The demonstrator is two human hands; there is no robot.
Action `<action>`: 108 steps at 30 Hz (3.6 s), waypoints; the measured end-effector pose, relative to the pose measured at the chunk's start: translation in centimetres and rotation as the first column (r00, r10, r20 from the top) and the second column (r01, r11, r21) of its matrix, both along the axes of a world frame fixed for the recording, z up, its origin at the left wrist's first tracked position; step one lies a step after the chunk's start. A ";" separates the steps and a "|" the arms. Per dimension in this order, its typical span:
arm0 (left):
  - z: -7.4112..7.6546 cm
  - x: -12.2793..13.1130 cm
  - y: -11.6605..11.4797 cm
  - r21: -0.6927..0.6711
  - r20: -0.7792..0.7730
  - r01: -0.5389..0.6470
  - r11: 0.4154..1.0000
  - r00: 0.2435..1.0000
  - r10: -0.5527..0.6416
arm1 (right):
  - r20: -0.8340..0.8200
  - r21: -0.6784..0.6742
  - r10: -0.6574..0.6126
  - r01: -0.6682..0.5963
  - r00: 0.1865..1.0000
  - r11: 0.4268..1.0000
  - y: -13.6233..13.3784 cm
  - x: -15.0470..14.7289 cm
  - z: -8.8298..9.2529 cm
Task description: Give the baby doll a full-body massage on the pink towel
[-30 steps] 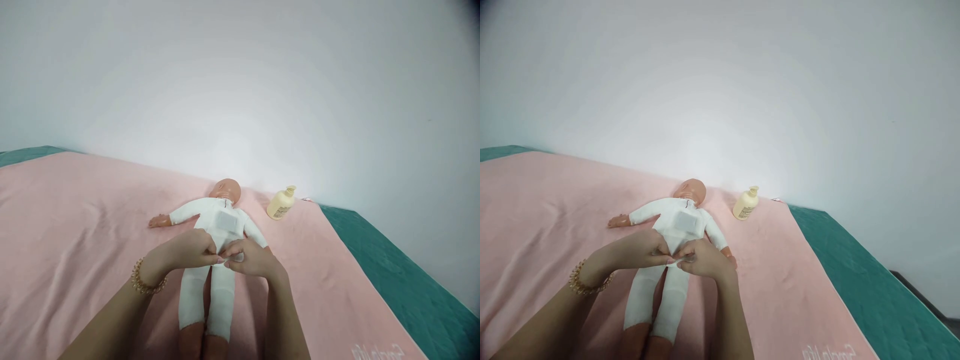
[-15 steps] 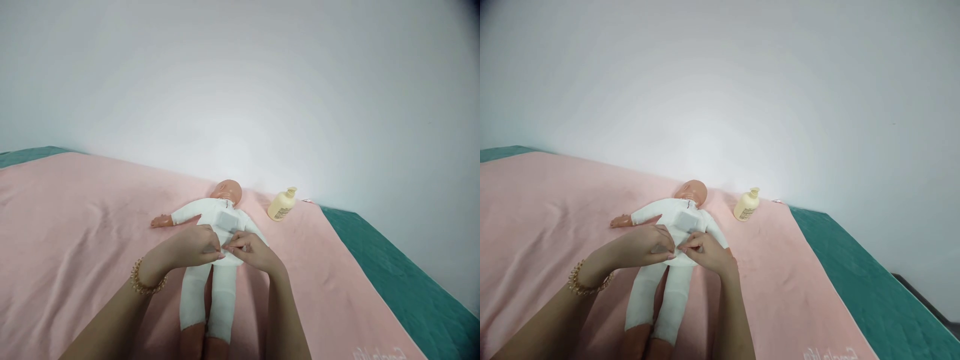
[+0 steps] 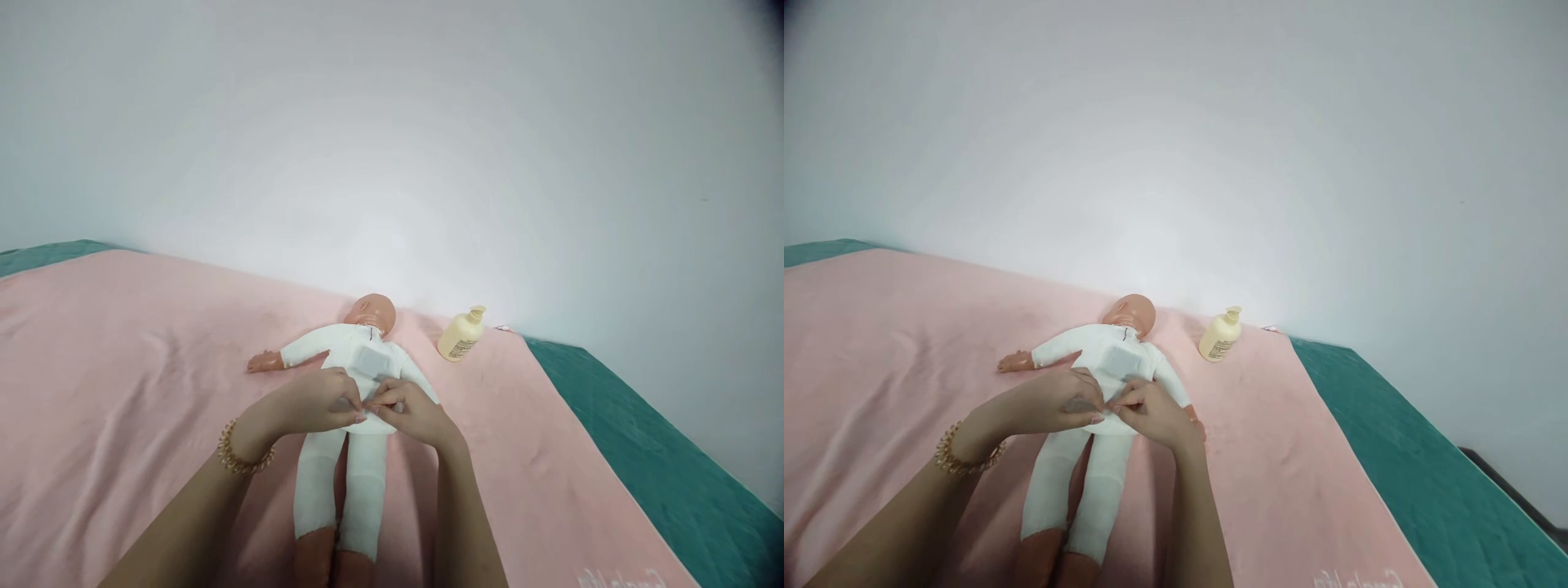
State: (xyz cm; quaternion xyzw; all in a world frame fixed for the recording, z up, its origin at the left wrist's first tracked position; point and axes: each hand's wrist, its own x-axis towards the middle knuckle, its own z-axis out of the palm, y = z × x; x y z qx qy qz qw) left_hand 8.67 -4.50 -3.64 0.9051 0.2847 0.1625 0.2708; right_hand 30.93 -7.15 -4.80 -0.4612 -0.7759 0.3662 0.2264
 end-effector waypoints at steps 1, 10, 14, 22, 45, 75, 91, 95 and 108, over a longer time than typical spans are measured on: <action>0.2 0.0 -0.1 0.021 0.004 0.009 1.000 1.000 -0.009 | -0.028 0.017 -0.008 0.008 1.000 1.000 0.0 0.1 0.0; 0.1 -0.2 0.2 0.082 -0.020 -0.022 0.996 1.000 0.024 | -0.086 0.117 -0.073 0.083 0.994 0.990 0.4 0.3 -0.5; -0.5 -0.2 0.4 0.067 -0.009 -0.033 0.997 0.999 0.033 | -0.031 0.099 -0.085 0.088 0.996 0.991 0.5 0.0 -0.6; -0.1 -0.1 0.5 0.044 -0.029 -0.031 0.999 0.999 0.032 | -0.010 0.123 -0.074 0.074 0.997 0.990 0.4 0.0 -0.5; -1.7 0.6 2.2 0.062 0.134 -0.128 0.990 0.984 0.119 | -0.140 0.237 -0.173 0.202 0.975 0.950 1.7 -0.6 -1.5; -6.1 2.1 5.8 0.225 0.303 -0.407 0.885 0.893 0.333 | -0.240 0.384 -0.296 0.370 0.925 0.846 5.7 -1.1 -5.0; -6.6 2.4 5.9 0.213 0.280 -0.409 0.888 0.896 0.345 | -0.160 0.369 -0.304 0.343 0.939 0.864 6.2 -1.6 -4.8; -6.6 2.3 5.9 0.212 0.281 -0.411 0.886 0.894 0.348 | -0.135 0.377 -0.293 0.322 0.947 0.868 6.1 -1.6 -5.0; -7.1 2.6 5.8 0.205 0.228 -0.426 0.881 0.896 0.380 | -0.005 0.402 -0.312 0.287 0.950 0.869 7.1 -1.3 -5.6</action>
